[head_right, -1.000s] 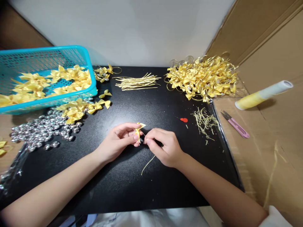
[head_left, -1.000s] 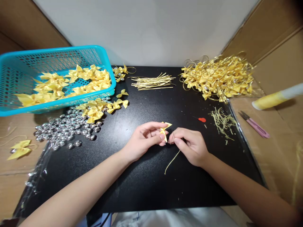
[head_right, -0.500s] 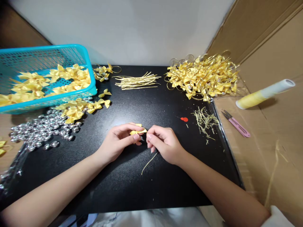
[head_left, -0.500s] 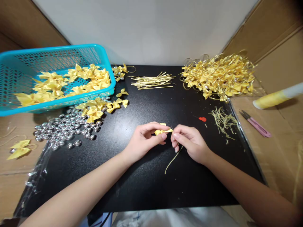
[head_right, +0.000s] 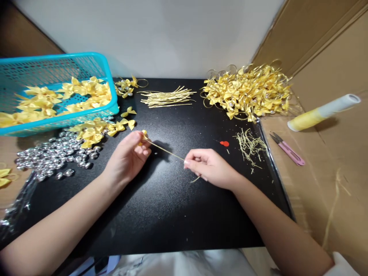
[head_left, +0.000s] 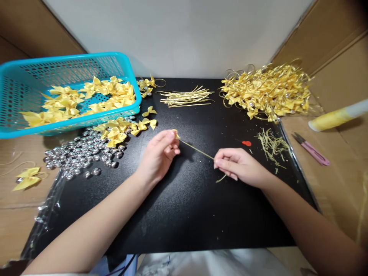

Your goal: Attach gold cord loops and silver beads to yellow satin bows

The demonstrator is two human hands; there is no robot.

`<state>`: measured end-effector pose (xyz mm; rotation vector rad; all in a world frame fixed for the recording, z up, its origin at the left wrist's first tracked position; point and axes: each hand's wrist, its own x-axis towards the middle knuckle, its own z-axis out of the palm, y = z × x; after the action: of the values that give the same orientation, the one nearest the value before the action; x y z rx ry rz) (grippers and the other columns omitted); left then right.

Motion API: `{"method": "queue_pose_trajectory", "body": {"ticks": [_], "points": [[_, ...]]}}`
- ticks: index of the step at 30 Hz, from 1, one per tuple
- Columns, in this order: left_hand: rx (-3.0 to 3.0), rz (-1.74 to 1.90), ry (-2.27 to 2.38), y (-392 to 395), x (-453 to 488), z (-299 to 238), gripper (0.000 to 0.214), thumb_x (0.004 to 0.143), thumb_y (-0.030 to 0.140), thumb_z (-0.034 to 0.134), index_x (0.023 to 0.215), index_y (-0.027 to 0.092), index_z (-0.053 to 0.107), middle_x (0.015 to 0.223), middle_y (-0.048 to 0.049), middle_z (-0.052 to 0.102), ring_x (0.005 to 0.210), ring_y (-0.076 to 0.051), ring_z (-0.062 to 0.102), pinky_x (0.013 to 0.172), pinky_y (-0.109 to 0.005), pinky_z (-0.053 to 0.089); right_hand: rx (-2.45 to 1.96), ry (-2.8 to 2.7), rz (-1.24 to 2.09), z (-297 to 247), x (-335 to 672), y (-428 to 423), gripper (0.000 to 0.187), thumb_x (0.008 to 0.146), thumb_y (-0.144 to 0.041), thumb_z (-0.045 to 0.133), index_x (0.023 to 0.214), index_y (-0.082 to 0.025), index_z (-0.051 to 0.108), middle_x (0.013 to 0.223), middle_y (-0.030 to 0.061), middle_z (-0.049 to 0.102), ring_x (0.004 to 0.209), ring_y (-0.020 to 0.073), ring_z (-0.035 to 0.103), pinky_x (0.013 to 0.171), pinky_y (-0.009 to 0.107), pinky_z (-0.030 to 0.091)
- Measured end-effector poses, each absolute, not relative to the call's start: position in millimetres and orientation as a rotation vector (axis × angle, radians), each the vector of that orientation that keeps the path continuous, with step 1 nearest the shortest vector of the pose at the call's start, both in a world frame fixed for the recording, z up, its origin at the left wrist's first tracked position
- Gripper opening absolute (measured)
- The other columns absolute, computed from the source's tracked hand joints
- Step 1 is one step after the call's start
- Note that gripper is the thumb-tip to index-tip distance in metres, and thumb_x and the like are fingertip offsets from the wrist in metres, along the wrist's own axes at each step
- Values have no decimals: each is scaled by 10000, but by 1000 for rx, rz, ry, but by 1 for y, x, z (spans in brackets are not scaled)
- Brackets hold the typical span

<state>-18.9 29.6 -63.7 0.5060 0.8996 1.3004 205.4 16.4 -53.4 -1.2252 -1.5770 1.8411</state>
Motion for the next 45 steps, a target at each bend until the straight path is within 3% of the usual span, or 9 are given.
{"method": "queue_pose_trajectory", "body": {"ticks": [4,11,14,16,21,25,31,39,45], "points": [[410,1404,943,39,-29,-60,326,481,241,939,696,153,710,611,57,563,523,-24,520,429,-79,455,-1352,-1769,1775,-43,233,30,276,838,-402,639,726,-150,634,536,-42,513,441,60,461,427,182,378],[568,1439,1026,37,-28,-61,286,540,301,915,703,173,717,619,47,558,532,-32,518,438,-100,460,-1477,-2107,1578,-38,275,38,286,838,-429,640,715,-177,696,575,5,620,438,107,542,403,228,418],[745,1464,1049,31,-25,-62,251,603,336,881,662,173,700,697,26,611,526,-37,513,446,-133,463,-1632,-1861,776,-33,267,35,172,812,-347,694,746,-189,700,594,15,625,501,131,565,460,256,447],[885,1429,1038,25,-22,-64,220,661,334,848,650,175,696,761,10,652,517,-41,517,460,-158,468,-1518,-1548,278,-33,244,28,90,781,-250,730,850,-200,702,788,51,686,708,167,640,625,292,522],[1048,1176,987,8,-8,-69,114,733,294,800,715,196,745,797,-11,675,545,-71,544,458,-185,443,-1014,-1493,1126,-60,168,11,180,765,-274,773,919,-224,693,898,44,707,854,171,691,788,316,592],[998,1104,1014,4,-5,-73,98,748,272,789,697,196,756,694,9,674,504,-46,464,472,-177,379,-955,-1283,1404,-82,149,11,247,663,-362,850,806,-208,719,795,13,722,765,161,707,761,323,619],[909,1093,971,6,-11,-81,165,802,336,732,901,222,800,838,-34,756,654,-98,586,574,-206,450,-1022,-1167,1356,-85,163,16,184,693,-345,829,810,-221,759,776,6,713,694,146,706,689,307,627],[811,1073,973,7,-12,-80,232,732,290,804,961,252,786,1012,-40,781,944,-174,705,906,-304,521,-1017,-1332,1279,-83,166,8,135,857,-331,678,823,-208,634,630,-23,657,563,115,649,560,251,569],[816,956,882,8,-15,-77,231,698,226,834,924,252,796,931,-39,789,814,-137,706,771,-243,547,-969,-1781,1019,-80,174,7,58,892,-215,598,840,-206,620,610,-38,614,508,93,559,517,231,457]]}}
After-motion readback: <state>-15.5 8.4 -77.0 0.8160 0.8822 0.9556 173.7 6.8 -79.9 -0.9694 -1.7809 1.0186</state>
